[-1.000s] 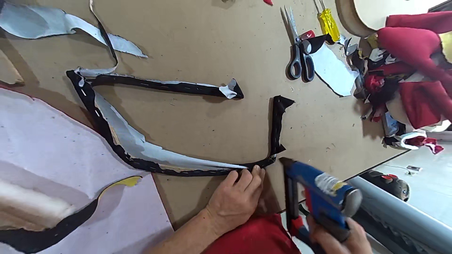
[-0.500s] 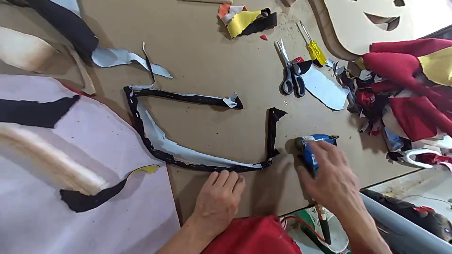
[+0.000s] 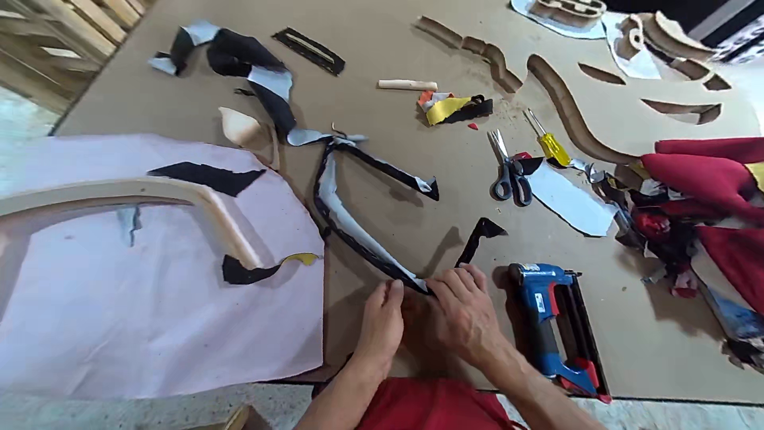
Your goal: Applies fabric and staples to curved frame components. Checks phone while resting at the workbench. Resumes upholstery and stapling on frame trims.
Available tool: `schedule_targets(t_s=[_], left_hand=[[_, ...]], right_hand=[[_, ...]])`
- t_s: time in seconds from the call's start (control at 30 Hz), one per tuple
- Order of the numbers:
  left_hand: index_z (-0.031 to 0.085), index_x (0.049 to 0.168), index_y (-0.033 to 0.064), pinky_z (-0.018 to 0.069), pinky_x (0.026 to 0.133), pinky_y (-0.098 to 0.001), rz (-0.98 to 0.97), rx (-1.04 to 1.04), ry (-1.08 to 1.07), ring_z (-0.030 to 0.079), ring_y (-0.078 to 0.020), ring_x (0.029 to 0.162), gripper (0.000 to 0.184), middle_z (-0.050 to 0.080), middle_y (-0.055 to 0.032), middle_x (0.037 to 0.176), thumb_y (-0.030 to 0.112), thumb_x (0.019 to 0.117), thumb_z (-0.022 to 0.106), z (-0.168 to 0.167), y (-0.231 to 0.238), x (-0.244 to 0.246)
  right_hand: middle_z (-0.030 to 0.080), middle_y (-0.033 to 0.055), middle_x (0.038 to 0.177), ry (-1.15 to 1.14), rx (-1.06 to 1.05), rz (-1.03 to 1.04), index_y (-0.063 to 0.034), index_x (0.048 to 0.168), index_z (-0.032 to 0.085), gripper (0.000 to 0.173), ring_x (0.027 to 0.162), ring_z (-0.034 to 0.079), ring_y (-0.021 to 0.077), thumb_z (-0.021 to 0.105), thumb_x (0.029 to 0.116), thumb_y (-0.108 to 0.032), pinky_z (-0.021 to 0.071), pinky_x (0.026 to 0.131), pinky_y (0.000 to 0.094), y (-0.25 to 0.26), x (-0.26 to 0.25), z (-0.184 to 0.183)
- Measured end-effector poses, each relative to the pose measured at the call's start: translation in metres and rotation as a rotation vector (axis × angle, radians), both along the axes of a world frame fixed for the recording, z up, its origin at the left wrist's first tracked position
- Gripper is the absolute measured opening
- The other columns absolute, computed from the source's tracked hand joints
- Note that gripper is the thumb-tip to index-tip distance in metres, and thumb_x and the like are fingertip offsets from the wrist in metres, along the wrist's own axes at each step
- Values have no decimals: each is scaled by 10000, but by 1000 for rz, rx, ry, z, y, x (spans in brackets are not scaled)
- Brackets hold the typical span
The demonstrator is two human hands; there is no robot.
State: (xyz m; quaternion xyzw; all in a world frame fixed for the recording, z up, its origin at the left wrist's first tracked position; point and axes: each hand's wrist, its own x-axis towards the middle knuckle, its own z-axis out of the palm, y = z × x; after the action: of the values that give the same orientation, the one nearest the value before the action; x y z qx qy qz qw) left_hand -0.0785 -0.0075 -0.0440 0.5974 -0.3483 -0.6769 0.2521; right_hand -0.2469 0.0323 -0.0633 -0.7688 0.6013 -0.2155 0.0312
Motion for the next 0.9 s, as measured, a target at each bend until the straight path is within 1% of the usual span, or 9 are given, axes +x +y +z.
schedule_targets(t_s=[0.1, 0.2, 0.27, 0.33, 0.53, 0.7, 0.77, 0.83, 0.9], left_hand=[[559, 1245, -33, 606, 739, -357, 321, 55, 175, 727, -215, 847, 333, 735, -145, 974, 193, 1131, 341, 17, -6, -16], [573, 1229, -29, 595, 694, -323, 344, 34, 161, 710, -200, 776, 310, 718, -136, 911, 169, 1128, 357, 25, -10, -20], [598, 1231, -37, 602, 682, -312, 270, -60, 124, 701, -194, 728, 314, 700, -128, 852, 142, 1122, 364, 28, -13, -17], [631, 1222, -10, 569, 649, -285, 196, -120, 86, 638, -154, 665, 317, 647, -77, 784, 152, 1118, 379, 28, -24, -3], [681, 1102, 60, 359, 492, -191, -175, -350, 32, 409, -43, 512, 308, 466, 35, 624, 170, 1096, 393, 53, -67, 57], [637, 1115, 50, 345, 444, -178, -534, -176, -47, 377, -36, 467, 336, 451, 27, 622, 226, 1122, 350, 66, -105, 74], [643, 1176, 34, 409, 490, -271, -653, -190, -306, 432, -115, 513, 410, 505, -36, 696, 288, 1138, 324, 36, -101, 63], [670, 1091, 8, 538, 718, -503, -780, -330, -648, 630, -290, 750, 433, 639, -159, 843, 302, 1128, 353, 8, -90, 52], [696, 1147, 41, 541, 885, -583, -720, -544, -790, 681, -340, 984, 400, 686, -176, 1060, 358, 1087, 460, -6, -73, 46]], right_hand=[[750, 16, 1015, -47, -168, -21, -155, 1078, 775, 197, 946, 707, 188, 625, 951, -178, 553, 921, 430, 5, 29, 4], [746, 8, 1012, -155, -291, 107, -170, 1037, 775, 174, 905, 697, 155, 620, 963, -141, 561, 893, 354, 10, 25, 4], [735, 15, 1071, -303, -286, 141, -199, 1102, 754, 185, 982, 700, 161, 625, 977, -154, 586, 902, 361, 28, 4, 20], [730, 23, 1073, -359, -286, -38, -223, 1124, 739, 206, 1006, 699, 160, 609, 967, -196, 596, 869, 363, 56, -27, 33], [674, 211, 1058, -189, -245, -530, 22, 1131, 718, 266, 955, 682, 229, 619, 931, -124, 588, 836, 324, 121, -116, 37], [671, 225, 1044, -159, -301, -514, 33, 1136, 711, 323, 946, 681, 249, 600, 921, -182, 583, 823, 332, 105, -115, 48], [700, 197, 1067, -145, -281, -429, -16, 1111, 750, 306, 988, 693, 284, 602, 920, -203, 588, 843, 401, 91, -98, 43], [723, 139, 1112, -128, -206, -332, -85, 1110, 773, 286, 1054, 701, 287, 606, 922, -221, 597, 877, 463, 77, -82, 32], [722, 84, 1129, -128, -181, -289, -128, 1118, 777, 283, 1067, 695, 245, 604, 920, -232, 600, 878, 435, 66, -72, 24]])
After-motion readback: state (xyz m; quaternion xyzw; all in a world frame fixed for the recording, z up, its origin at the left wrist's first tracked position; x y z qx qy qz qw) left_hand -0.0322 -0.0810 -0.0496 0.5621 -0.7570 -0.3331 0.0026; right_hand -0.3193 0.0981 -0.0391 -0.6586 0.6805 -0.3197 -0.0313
